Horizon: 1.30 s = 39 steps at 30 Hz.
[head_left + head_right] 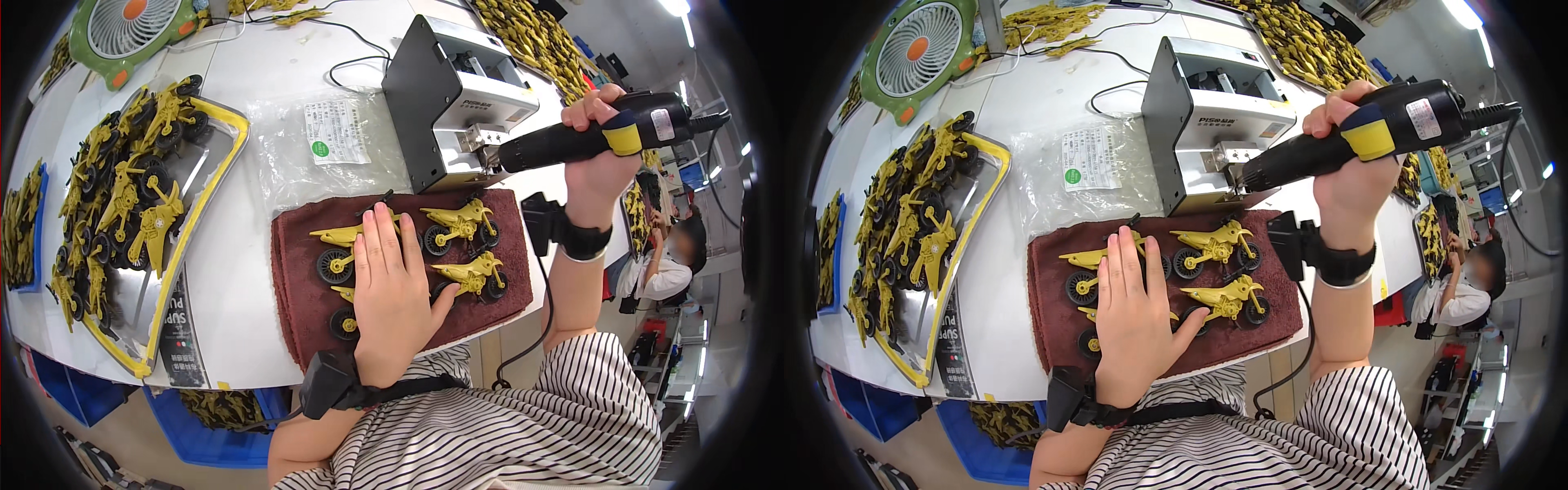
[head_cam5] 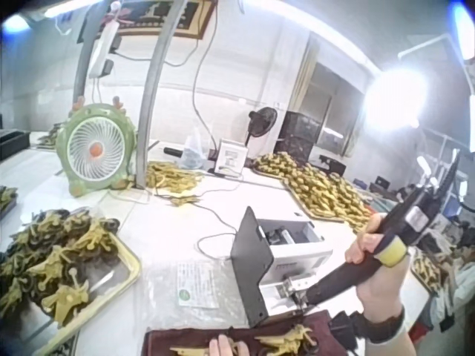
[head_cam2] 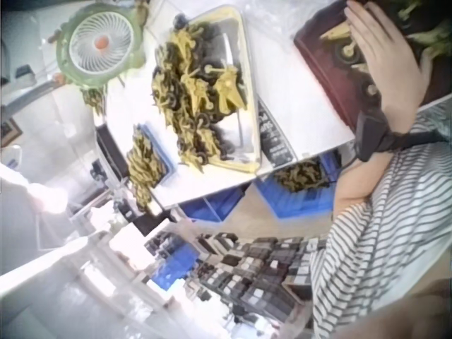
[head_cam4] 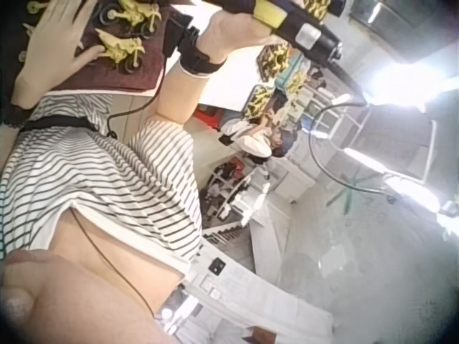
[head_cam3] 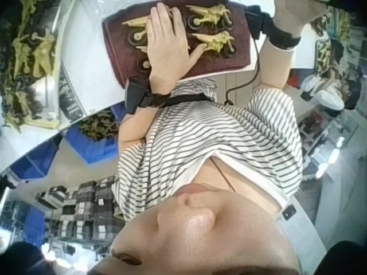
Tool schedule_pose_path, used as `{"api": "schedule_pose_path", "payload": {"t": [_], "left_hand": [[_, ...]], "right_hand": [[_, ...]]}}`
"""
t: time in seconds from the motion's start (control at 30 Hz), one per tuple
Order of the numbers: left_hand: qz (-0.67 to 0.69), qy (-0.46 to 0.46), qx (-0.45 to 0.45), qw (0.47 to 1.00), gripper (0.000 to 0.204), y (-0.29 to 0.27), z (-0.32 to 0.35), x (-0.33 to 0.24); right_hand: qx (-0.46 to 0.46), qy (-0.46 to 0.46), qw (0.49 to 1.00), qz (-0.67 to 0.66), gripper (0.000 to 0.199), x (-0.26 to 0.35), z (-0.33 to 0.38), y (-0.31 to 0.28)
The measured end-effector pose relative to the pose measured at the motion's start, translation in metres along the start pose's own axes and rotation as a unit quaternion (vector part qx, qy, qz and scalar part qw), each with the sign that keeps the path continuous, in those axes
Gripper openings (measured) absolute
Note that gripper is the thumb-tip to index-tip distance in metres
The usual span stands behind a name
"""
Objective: Using an electric screwdriver to assemble or process yellow toy motorcycles at a manufacturing workstation.
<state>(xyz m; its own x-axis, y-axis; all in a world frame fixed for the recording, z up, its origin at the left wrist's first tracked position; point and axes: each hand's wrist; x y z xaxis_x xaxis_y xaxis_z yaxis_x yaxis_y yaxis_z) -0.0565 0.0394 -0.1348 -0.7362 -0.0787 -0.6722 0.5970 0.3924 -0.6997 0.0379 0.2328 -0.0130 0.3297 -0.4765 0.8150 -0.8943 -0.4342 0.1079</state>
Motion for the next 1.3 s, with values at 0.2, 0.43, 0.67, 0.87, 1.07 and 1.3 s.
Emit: {"api": "schedule_pose_path", "payload": {"t": [0.2,0.43,0.67,0.87,1.07,1.3], "left_hand": [[0.010,-0.003,-0.005,1.000,0.083,0.001,0.000,0.002],[0.006,-0.004,-0.006,1.000,0.070,0.007,-0.001,0.000],[0.255,-0.041,-0.071,0.964,0.058,0.005,-0.002,0.005],[0.272,-0.004,-0.133,0.953,0.056,0.006,0.002,0.006],[0.282,0.038,-0.189,0.940,0.055,0.009,0.004,0.009],[0.296,0.112,-0.236,0.919,0.055,0.010,0.004,0.008]], "right_hand": [[0.047,0.046,0.998,0.012,0.019,0.019,0.021,0.015],[0.195,0.077,0.964,-0.162,0.024,0.042,0.062,0.078],[0.221,0.172,0.958,-0.065,0.029,0.020,0.081,0.117],[0.283,0.115,0.951,-0.054,0.023,-0.002,0.084,0.123],[0.385,0.141,0.912,0.029,0.028,0.004,0.076,0.124],[0.269,0.179,0.945,-0.041,0.020,0.004,0.086,0.126]]}}
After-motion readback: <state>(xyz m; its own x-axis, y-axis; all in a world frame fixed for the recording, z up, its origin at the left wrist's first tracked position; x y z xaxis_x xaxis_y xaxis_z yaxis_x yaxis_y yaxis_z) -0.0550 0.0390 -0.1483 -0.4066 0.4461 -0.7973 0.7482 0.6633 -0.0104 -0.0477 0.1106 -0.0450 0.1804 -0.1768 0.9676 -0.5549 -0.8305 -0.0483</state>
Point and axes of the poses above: each hand's wrist, its own z-axis away from the middle knuckle, its own y-axis out of the palm, x = y × z, and after that the axes turned 9 degrees about z, right-handed
